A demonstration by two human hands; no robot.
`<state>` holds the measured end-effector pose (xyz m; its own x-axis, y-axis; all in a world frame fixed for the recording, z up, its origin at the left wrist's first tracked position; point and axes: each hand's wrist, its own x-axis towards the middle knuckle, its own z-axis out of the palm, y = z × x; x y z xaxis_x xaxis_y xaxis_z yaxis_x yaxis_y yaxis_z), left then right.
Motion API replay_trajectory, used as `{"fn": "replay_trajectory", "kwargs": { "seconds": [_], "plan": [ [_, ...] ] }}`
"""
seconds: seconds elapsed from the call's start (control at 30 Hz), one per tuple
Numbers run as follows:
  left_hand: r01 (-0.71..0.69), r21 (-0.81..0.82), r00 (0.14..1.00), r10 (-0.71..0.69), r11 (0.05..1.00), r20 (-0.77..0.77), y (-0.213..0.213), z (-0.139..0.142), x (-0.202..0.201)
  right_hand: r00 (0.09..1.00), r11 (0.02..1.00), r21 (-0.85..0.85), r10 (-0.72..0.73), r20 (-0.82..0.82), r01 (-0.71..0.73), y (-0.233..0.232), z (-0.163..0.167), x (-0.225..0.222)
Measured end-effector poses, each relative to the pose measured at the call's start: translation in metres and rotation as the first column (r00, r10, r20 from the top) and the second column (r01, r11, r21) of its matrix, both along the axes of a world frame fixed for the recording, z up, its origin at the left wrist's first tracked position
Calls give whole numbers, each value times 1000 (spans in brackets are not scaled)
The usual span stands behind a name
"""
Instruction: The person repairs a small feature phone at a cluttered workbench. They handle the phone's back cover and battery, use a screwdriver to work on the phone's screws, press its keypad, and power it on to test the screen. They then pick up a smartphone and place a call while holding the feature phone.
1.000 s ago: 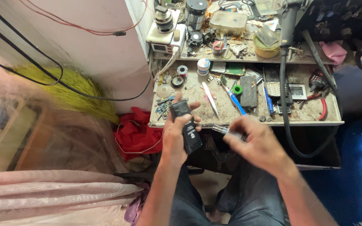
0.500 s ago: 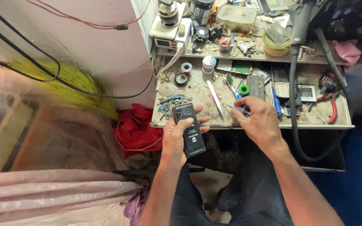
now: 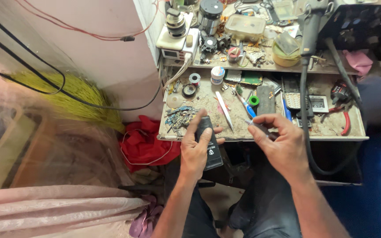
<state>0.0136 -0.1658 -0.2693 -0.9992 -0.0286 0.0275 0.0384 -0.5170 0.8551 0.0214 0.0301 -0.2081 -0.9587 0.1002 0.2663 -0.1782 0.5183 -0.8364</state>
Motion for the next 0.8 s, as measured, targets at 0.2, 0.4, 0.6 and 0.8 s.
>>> {"fn": "replay_trajectory", "kwargs": {
  "seconds": [0.2,0.4,0.6,0.8],
  "plan": [
    [137,106,991,-136,985,-18,12,-4,-1,995,976,-214,65,71,-49,-12,-9,11],
    [195,144,980,-197,970,1,12,-2,1,995,987,-139,88,41,-81,-14,-10,16],
    [185,171,980,-193,968,36,11,-5,0,991,984,-154,107,86,-93,-14,-11,15],
    [203,123,976,-210,971,49,9,-6,1,986,978,-147,158,59,-148,-10,-12,14]
  ]
}}
